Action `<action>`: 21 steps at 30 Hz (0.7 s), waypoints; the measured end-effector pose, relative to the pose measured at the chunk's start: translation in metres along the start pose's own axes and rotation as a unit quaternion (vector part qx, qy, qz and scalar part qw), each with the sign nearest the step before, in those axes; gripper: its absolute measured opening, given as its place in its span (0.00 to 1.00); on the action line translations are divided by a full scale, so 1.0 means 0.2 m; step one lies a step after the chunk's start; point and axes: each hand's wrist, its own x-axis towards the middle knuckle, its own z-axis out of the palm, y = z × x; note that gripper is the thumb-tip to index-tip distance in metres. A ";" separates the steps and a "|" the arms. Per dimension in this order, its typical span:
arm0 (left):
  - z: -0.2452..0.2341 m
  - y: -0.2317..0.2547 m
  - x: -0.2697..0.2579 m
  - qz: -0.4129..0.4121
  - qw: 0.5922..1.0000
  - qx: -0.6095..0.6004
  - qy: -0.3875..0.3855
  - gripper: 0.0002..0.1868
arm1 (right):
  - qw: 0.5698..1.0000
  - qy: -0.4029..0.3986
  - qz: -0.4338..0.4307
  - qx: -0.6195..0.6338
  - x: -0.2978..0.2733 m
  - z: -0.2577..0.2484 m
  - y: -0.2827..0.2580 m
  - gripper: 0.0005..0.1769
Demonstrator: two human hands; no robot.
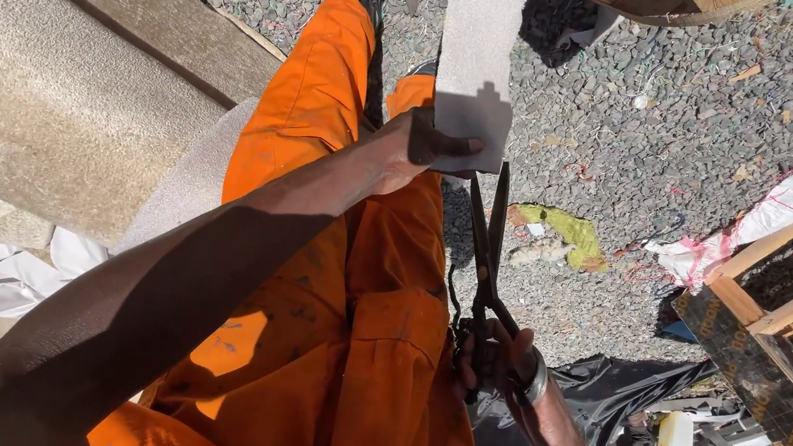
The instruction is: Using large upholstery scissors to cut long, even strips of grey fabric on top of wooden pallets.
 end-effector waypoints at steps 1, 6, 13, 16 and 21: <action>0.03 0.00 -0.01 -0.019 0.999 0.032 0.022 0.28 | 1.000 0.019 0.000 -0.005 0.00 0.04 -0.03 0.48; 0.01 -0.10 -0.01 0.068 0.993 0.075 -0.059 0.27 | 0.999 0.035 -0.013 -0.033 0.03 0.05 -0.06 0.49; 0.04 -0.08 -0.09 0.018 0.998 0.067 -0.004 0.09 | 0.996 0.046 -0.055 -0.043 0.15 -0.18 0.13 0.51; -0.02 -0.14 -0.02 0.032 0.995 0.090 -0.026 0.07 | 0.985 0.127 -0.048 -0.104 0.14 -0.08 0.06 0.56; -0.15 -0.21 0.08 0.054 0.988 0.132 -0.066 0.09 | 0.968 0.200 -0.065 -0.137 0.08 -0.04 0.05 0.49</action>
